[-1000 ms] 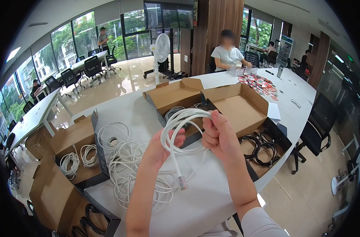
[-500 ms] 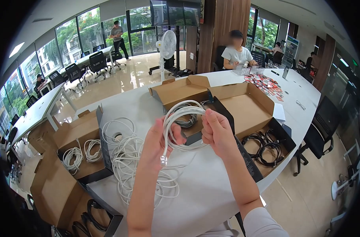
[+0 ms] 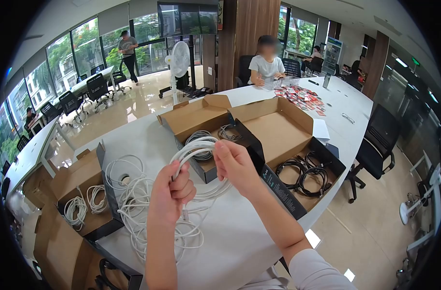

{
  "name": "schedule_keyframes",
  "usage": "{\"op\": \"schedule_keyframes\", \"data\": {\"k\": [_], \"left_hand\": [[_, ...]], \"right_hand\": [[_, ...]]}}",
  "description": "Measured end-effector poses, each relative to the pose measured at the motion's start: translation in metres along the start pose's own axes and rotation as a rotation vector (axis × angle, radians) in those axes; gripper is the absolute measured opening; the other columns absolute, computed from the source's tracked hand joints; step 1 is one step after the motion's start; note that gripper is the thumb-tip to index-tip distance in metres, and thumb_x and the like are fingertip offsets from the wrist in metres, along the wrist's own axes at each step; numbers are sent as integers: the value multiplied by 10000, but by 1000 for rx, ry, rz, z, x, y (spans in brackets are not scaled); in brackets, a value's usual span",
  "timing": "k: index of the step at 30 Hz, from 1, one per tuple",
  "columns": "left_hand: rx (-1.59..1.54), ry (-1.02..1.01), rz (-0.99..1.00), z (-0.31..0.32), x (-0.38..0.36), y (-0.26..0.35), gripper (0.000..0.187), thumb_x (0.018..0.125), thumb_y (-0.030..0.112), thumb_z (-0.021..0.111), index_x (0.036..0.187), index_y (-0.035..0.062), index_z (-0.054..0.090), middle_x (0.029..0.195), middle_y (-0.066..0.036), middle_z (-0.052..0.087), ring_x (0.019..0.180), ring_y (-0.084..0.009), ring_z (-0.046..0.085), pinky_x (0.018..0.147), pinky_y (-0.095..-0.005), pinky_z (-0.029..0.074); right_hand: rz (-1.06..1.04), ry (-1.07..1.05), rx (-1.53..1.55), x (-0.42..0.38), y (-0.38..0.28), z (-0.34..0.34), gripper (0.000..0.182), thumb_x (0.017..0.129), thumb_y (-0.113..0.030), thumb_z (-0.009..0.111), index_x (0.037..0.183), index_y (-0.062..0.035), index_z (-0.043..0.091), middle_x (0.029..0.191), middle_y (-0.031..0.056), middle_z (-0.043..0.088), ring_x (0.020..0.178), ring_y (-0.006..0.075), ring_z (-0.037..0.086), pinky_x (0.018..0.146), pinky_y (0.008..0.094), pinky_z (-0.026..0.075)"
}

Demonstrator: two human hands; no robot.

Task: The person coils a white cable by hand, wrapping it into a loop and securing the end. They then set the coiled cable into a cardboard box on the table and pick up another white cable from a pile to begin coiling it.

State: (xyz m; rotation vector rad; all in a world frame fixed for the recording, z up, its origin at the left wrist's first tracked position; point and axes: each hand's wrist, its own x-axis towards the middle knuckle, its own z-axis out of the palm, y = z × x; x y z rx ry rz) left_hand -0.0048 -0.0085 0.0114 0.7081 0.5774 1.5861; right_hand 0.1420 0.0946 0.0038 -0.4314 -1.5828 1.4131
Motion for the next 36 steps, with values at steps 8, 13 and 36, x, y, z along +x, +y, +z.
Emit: {"op": "schedule_keyframes", "data": {"k": [8, 13, 36], "left_hand": [[11, -5, -75, -1, -5, 12, 308, 920, 312, 412, 674, 126, 408, 473, 73, 191, 389, -80, 180, 406, -271, 207], [53, 28, -98, 0, -7, 15, 339, 945, 347, 413, 688, 126, 403, 485, 76, 196, 394, -69, 177, 404, -265, 194], [282, 165, 70, 11, -1, -5, 411, 974, 421, 486, 801, 51, 530, 525, 78, 212, 435, -58, 203, 439, -242, 200]], "right_hand": [[-661, 241, -884, 0, -6, 3, 251, 946, -229, 527, 1051, -1, 530, 1036, 158, 550, 928, 309, 500, 830, 377, 383], [-485, -108, -544, 3, -5, -5, 383, 930, -206, 583, 1241, -13, 471, 1185, 186, 514, 1034, 236, 516, 943, 350, 395], [403, -278, 334, -5, -22, -11, 500, 1000, -472, 402, 648, -118, 405, 505, -95, 223, 422, 51, 183, 418, 239, 171]]}}
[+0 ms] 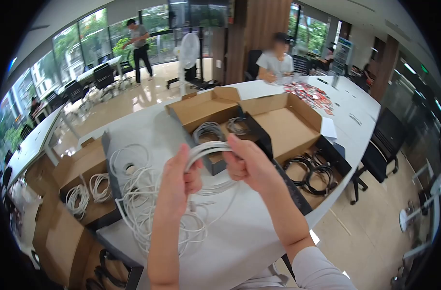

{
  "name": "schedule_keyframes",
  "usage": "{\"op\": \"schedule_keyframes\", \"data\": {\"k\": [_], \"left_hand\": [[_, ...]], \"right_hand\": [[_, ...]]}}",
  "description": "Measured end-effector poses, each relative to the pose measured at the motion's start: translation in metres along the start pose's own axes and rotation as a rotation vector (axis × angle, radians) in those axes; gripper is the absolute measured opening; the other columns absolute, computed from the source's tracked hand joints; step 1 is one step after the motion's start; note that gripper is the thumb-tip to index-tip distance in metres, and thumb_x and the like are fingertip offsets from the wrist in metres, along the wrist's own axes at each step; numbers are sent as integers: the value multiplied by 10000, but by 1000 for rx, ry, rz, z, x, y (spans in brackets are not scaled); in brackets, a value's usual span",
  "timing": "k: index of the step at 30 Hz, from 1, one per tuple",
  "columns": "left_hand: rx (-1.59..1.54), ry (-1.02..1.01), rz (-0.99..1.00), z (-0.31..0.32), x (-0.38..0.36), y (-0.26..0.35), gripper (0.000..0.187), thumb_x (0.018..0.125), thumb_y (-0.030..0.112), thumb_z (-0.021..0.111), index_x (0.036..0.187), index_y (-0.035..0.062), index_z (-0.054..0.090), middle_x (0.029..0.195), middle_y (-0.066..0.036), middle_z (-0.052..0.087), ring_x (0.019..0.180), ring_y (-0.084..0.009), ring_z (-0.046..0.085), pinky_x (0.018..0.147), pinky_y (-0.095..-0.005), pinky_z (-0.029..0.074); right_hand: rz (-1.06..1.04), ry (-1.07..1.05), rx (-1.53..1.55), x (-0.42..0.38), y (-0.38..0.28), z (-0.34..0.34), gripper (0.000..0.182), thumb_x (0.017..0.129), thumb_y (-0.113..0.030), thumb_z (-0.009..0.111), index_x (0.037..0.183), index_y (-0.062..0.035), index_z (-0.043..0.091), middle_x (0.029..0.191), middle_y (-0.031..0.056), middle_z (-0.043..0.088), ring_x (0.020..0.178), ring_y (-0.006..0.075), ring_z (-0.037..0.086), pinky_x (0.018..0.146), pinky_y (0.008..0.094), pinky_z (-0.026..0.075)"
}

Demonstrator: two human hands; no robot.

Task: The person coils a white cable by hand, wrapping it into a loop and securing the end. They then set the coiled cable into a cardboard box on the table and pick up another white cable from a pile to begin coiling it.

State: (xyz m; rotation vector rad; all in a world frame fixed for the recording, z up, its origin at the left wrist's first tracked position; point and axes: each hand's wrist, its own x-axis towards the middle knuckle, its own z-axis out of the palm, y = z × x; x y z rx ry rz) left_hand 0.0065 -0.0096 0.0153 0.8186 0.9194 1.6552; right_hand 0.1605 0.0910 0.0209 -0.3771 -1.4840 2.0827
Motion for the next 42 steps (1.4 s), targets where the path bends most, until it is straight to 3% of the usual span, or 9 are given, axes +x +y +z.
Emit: {"op": "schedule_keyframes", "data": {"k": [7, 12, 21, 24, 27, 33, 37, 41, 42], "left_hand": [[47, -187, -42, -10, 1, 0, 463, 994, 430, 437, 658, 122, 357, 506, 34, 270, 484, -113, 307, 554, -280, 328], [148, -90, 27, -2, -2, 0, 476, 1000, 470, 395, 661, 138, 351, 504, 52, 279, 491, -93, 337, 774, -335, 461], [139, -22, 79, 1, -2, -3, 463, 993, 473, 411, 680, 134, 390, 494, 70, 221, 434, -69, 221, 596, -280, 376], [85, -24, 133, -1, -1, -6, 444, 987, 477, 420, 752, 103, 462, 513, 61, 240, 422, -68, 205, 580, -276, 369], [85, -34, 218, 5, -3, -6, 432, 991, 467, 408, 919, 62, 541, 600, 28, 438, 461, -68, 331, 586, -242, 387], [52, 42, 285, 7, 4, -7, 512, 999, 473, 349, 1158, 12, 505, 1006, -84, 616, 880, -180, 599, 857, -327, 449], [364, -43, 250, -10, 11, -16, 571, 995, 503, 332, 1180, 4, 537, 1090, -107, 622, 979, -215, 604, 980, -357, 397], [1021, -192, 190, -6, 6, -32, 400, 983, 376, 493, 1107, 18, 620, 932, -113, 651, 865, -173, 599, 835, -308, 463], [1144, -242, 52, -2, 3, -31, 278, 958, 284, 562, 1019, 22, 634, 808, -77, 645, 772, -135, 590, 687, -287, 481]], "right_hand": [[-83, 57, -115, -9, -6, 11, 463, 1013, -351, 426, 610, -127, 381, 487, -85, 238, 407, 46, 187, 401, 253, 137], [-132, 66, -97, -7, -4, 1, 438, 976, -342, 529, 615, -112, 435, 511, -101, 273, 428, 13, 181, 404, 232, 127], [-140, 24, -47, -8, -4, 1, 441, 979, -365, 525, 626, -122, 421, 509, -104, 260, 426, 19, 181, 406, 232, 136], [-148, 2, -25, -8, -3, 1, 426, 969, -363, 550, 634, -120, 448, 508, -105, 291, 424, 10, 192, 403, 227, 139], [-165, 7, -19, -9, -5, 0, 428, 971, -361, 546, 632, -122, 443, 510, -101, 288, 424, 11, 196, 403, 229, 140], [-280, 128, 95, -16, -17, -5, 455, 993, -367, 495, 617, -134, 387, 512, -89, 235, 412, 33, 200, 399, 238, 143], [-414, 195, 170, -22, -24, -17, 481, 997, -441, 441, 625, -145, 364, 504, -75, 197, 410, 54, 166, 400, 255, 134], [-513, 261, 235, -26, -30, -22, 509, 976, -499, 445, 614, -154, 350, 492, -69, 167, 413, 66, 135, 410, 268, 124], [-533, 273, 241, -27, -32, -22, 509, 976, -501, 441, 615, -155, 351, 490, -69, 164, 412, 68, 132, 412, 269, 122]]}}
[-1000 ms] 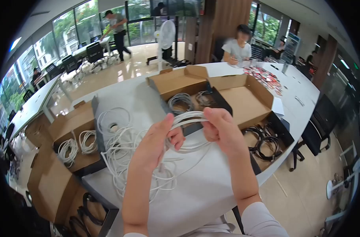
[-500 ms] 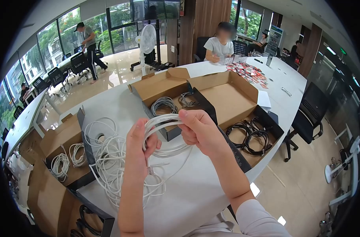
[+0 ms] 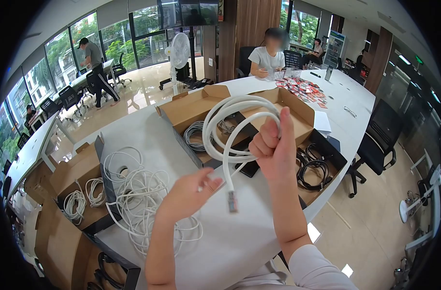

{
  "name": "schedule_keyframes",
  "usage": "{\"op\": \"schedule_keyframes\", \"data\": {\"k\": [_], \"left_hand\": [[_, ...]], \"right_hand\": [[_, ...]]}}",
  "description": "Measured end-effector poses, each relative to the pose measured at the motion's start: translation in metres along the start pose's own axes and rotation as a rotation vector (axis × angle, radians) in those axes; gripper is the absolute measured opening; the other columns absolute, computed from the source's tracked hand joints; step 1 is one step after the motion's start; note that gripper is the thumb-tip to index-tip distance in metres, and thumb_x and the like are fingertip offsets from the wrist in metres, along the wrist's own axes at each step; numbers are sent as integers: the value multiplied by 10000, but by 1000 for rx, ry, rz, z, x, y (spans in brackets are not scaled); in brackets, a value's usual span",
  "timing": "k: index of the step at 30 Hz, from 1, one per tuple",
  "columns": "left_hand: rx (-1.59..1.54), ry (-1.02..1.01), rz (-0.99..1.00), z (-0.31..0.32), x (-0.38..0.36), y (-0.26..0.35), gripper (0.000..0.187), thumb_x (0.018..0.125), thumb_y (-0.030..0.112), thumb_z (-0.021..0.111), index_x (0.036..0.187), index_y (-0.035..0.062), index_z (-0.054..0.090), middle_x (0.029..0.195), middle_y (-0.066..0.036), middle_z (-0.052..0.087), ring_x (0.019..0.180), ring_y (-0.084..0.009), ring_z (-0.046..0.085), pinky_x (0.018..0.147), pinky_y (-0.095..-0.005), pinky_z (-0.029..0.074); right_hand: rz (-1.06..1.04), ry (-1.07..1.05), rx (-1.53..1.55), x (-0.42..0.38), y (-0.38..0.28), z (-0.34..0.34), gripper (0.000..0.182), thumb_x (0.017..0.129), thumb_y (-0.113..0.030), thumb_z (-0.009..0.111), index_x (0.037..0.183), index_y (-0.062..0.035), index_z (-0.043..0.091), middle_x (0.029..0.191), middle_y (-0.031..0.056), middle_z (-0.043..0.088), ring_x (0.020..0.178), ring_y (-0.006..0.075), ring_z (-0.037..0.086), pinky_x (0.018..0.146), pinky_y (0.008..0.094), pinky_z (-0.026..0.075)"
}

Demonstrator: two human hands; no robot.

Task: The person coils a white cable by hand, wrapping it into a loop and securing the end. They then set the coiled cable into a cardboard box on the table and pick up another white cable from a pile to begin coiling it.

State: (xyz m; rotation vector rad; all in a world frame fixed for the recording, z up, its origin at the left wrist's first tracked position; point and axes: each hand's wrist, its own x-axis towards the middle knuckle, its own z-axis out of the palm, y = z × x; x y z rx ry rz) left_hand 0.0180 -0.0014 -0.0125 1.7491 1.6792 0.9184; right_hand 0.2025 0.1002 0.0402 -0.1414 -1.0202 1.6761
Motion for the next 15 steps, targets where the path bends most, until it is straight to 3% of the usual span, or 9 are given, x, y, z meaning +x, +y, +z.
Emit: {"op": "schedule_keyframes", "data": {"k": [3, 6, 9, 11, 14, 15], "left_hand": [[-116, -396, -40, 2, 4, -11, 242, 942, 248, 568, 937, 12, 619, 701, -31, 602, 667, -108, 568, 584, -270, 462], [-243, -453, -132, -6, 7, -5, 187, 927, 204, 563, 922, 20, 599, 653, -7, 539, 598, -83, 519, 527, -242, 429], [-511, -259, -119, -8, 5, -9, 134, 920, 135, 527, 967, 26, 588, 631, 28, 485, 476, -63, 407, 444, -218, 362], [-842, -256, -197, -18, 4, -7, 149, 921, 127, 509, 999, 26, 585, 638, 36, 481, 437, -53, 356, 405, -212, 317], [-1192, -302, -187, -30, 7, -14, 207, 938, 167, 473, 1028, 21, 588, 659, 22, 508, 393, -50, 306, 363, -213, 261], [-1284, -324, -162, -33, 7, -17, 232, 946, 190, 460, 1035, 19, 590, 667, 14, 523, 381, -50, 293, 352, -216, 243]], "right_hand": [[-41, 15, 10, 1, -4, -6, 501, 981, -489, 432, 616, -155, 350, 485, -69, 152, 409, 74, 122, 417, 275, 119], [-72, 49, 2, 2, -7, -6, 500, 984, -474, 435, 614, -150, 345, 485, -68, 152, 408, 73, 124, 417, 276, 122], [-142, 41, -24, 4, -8, -10, 499, 988, -453, 438, 612, -142, 337, 482, -64, 159, 405, 75, 134, 413, 279, 128], [-190, 12, -31, 5, -5, -16, 499, 993, -429, 442, 605, -139, 322, 480, -61, 169, 402, 77, 145, 408, 282, 134], [-315, -133, -64, 9, 6, -24, 486, 961, -370, 520, 571, -113, 385, 457, -52, 283, 379, 85, 230, 393, 277, 184], [-438, -142, -246, 8, 9, -25, 462, 938, -341, 553, 567, -100, 420, 462, -46, 333, 382, 84, 280, 391, 272, 214]]}}
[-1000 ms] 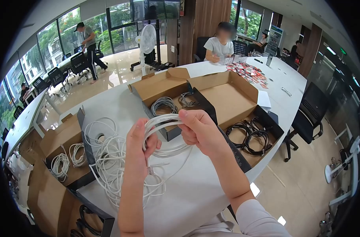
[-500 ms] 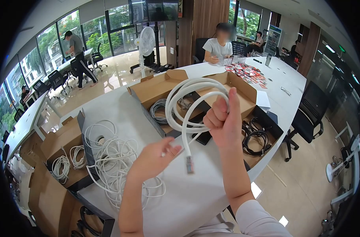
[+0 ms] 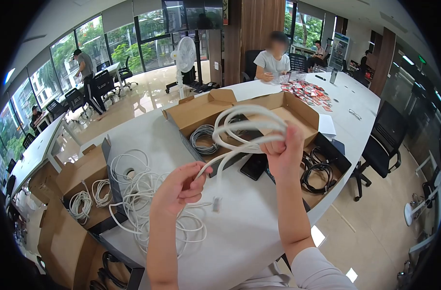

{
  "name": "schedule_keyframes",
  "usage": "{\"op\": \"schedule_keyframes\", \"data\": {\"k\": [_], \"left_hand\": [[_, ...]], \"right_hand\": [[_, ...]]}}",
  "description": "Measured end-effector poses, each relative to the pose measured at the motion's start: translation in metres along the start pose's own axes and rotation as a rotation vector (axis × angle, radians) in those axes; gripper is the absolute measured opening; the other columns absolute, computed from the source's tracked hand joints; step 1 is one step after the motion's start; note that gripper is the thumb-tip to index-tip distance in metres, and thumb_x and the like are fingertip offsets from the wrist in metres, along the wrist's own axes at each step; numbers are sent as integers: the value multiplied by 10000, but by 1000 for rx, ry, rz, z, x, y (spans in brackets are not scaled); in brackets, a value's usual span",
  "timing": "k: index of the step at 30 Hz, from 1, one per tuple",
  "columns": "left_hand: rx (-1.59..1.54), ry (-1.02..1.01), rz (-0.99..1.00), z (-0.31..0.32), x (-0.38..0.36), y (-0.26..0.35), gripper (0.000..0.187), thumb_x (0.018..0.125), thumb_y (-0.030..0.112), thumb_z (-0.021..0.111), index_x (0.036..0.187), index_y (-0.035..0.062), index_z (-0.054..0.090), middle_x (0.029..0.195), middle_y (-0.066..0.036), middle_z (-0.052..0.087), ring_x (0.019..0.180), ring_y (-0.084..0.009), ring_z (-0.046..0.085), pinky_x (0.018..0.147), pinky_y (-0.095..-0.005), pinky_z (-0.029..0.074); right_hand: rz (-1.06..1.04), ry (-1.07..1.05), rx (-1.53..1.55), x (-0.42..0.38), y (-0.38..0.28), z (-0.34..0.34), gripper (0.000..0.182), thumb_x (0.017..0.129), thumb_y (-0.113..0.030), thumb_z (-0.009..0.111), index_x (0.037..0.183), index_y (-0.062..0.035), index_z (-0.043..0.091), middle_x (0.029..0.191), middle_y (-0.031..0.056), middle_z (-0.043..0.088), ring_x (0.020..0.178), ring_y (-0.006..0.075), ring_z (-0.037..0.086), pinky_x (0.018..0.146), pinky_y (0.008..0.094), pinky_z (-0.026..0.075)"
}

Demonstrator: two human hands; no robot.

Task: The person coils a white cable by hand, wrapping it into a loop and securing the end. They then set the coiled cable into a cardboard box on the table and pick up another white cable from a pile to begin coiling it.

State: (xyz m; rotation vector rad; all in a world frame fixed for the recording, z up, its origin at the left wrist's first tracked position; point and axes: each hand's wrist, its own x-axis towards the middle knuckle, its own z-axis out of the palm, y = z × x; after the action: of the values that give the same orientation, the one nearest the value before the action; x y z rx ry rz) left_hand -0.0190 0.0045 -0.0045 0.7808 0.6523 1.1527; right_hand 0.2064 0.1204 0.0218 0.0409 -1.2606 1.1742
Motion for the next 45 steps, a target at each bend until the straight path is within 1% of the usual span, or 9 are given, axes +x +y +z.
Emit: {"op": "schedule_keyframes", "data": {"k": [3, 6, 9, 15, 20, 27, 31, 36, 45], "left_hand": [[-59, 91, 44, 1, -2, 5, 321, 969, 283, 420, 1063, 25, 586, 695, -11, 570, 393, -59, 343, 365, -213, 258], [-80, 306, 128, 14, -9, 10, 360, 980, 328, 395, 1090, 38, 577, 728, -13, 606, 433, -65, 394, 376, -211, 269], [-17, 235, 224, 0, -8, 10, 386, 985, 370, 394, 1124, 54, 568, 730, 6, 592, 483, -57, 421, 395, -209, 274], [600, 515, 234, 5, -20, 8, 529, 1004, 482, 321, 1151, 53, 594, 720, 49, 501, 552, -33, 359, 474, -204, 255], [562, 411, 219, 0, -31, 17, 587, 1000, 533, 301, 1110, 48, 612, 729, 31, 500, 598, -55, 430, 494, -203, 344], [801, 430, 147, -5, -27, 13, 494, 1010, 474, 333, 1074, 48, 575, 856, -22, 585, 721, -110, 592, 593, -232, 493], [461, 370, 289, 1, -29, 17, 341, 986, 285, 481, 1186, 12, 521, 971, -58, 607, 783, -158, 646, 632, -273, 534], [147, 380, 462, 2, -34, 24, 452, 896, 67, 609, 1306, -38, 450, 1029, -104, 620, 764, -175, 655, 644, -262, 548], [-22, 257, 371, 7, -40, 27, 402, 970, 201, 509, 1300, -27, 478, 891, -54, 568, 469, -31, 383, 426, -182, 310]], "right_hand": [[-206, -197, -452, -8, -10, 8, 287, 774, -202, 728, 589, -50, 570, 494, 12, 522, 411, 120, 485, 400, 253, 347], [-435, -485, -674, -4, -17, 30, 260, 692, -167, 789, 589, -66, 572, 489, 36, 507, 414, 167, 503, 403, 253, 365], [-461, -519, -742, -12, -15, 46, 274, 632, -193, 833, 593, -88, 583, 484, 34, 478, 411, 198, 479, 399, 267, 362], [-577, -674, -955, -26, -4, 68, 329, 638, -235, 835, 570, -122, 533, 482, -12, 413, 414, 165, 432, 410, 286, 344], [-563, -844, -1136, -41, -6, 81, 330, 755, -307, 743, 597, -136, 509, 540, -34, 482, 490, 148, 516, 496, 284, 406], [-646, -750, -1151, -45, 10, 84, 379, 716, -267, 777, 574, -135, 452, 520, -40, 428, 458, 125, 464, 465, 251, 372], [-692, -776, -1213, -49, 2, 86, 328, 757, -263, 730, 598, -138, 471, 529, -39, 430, 495, 117, 478, 482, 258, 360], [-698, -780, -1215, -53, 10, 89, 307, 755, -250, 708, 599, -139, 468, 528, -40, 434, 515, 122, 484, 513, 269, 351], [-633, -820, -1225, -60, 18, 89, 273, 752, -260, 709, 664, -139, 481, 543, -39, 393, 522, 113, 459, 528, 259, 338]]}}
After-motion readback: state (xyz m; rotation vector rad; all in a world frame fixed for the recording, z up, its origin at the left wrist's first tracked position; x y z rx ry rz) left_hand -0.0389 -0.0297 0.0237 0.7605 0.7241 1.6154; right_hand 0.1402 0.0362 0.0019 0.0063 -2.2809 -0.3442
